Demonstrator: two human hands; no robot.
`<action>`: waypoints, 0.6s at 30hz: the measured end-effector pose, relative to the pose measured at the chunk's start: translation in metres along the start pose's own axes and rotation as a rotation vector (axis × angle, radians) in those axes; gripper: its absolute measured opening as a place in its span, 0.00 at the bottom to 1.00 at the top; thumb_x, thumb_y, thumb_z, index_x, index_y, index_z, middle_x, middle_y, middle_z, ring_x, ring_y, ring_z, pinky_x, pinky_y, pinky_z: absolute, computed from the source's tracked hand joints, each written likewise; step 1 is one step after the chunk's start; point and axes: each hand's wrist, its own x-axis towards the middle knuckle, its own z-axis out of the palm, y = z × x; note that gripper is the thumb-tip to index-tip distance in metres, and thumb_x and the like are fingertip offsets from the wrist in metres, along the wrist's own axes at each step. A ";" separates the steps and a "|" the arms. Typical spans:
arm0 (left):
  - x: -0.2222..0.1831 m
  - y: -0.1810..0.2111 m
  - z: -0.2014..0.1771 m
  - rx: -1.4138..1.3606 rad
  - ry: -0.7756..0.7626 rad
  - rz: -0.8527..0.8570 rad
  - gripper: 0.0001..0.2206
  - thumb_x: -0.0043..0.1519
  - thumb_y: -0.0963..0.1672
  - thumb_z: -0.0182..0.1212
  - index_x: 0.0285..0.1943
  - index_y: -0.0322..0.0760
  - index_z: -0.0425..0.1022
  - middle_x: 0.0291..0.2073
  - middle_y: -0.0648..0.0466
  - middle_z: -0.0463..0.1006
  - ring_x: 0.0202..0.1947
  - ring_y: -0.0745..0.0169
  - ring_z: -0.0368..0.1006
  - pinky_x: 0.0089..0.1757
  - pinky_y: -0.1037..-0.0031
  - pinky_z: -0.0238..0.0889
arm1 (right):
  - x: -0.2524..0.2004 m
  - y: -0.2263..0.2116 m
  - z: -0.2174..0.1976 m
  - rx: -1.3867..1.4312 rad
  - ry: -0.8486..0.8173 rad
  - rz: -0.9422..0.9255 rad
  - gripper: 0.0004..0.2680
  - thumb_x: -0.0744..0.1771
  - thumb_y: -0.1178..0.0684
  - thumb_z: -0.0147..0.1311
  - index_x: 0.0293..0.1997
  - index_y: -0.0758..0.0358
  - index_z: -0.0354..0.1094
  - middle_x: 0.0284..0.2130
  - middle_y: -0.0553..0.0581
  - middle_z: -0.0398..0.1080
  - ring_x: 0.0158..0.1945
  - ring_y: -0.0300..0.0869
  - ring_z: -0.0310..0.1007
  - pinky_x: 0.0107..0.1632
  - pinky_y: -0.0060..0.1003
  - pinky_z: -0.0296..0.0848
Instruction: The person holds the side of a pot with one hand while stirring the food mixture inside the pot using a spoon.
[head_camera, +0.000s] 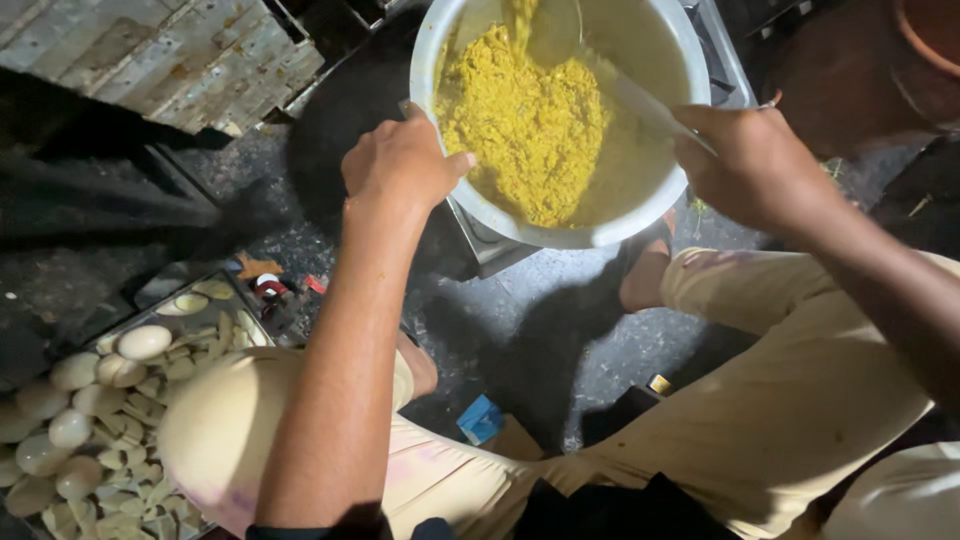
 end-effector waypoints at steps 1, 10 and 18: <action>0.000 0.000 0.000 -0.002 -0.009 -0.008 0.38 0.57 0.57 0.68 0.69 0.33 0.63 0.56 0.42 0.78 0.58 0.42 0.73 0.55 0.56 0.67 | -0.001 0.006 0.008 -0.385 0.092 -0.183 0.15 0.68 0.56 0.49 0.60 0.73 0.68 0.20 0.60 0.70 0.19 0.44 0.70 0.23 0.41 0.70; -0.013 0.001 -0.004 0.027 0.017 0.025 0.38 0.57 0.57 0.67 0.71 0.35 0.62 0.52 0.39 0.79 0.55 0.38 0.74 0.53 0.54 0.68 | 0.028 0.044 0.041 -0.669 0.006 -0.129 0.19 0.67 0.57 0.48 0.65 0.75 0.61 0.26 0.72 0.74 0.26 0.63 0.76 0.30 0.55 0.75; -0.010 -0.005 0.004 0.111 -0.044 -0.041 0.38 0.58 0.57 0.67 0.71 0.33 0.62 0.53 0.38 0.78 0.56 0.37 0.74 0.54 0.54 0.68 | 0.042 0.021 0.045 -0.388 -0.038 -0.046 0.11 0.70 0.56 0.43 0.57 0.73 0.60 0.24 0.75 0.73 0.30 0.68 0.75 0.37 0.61 0.73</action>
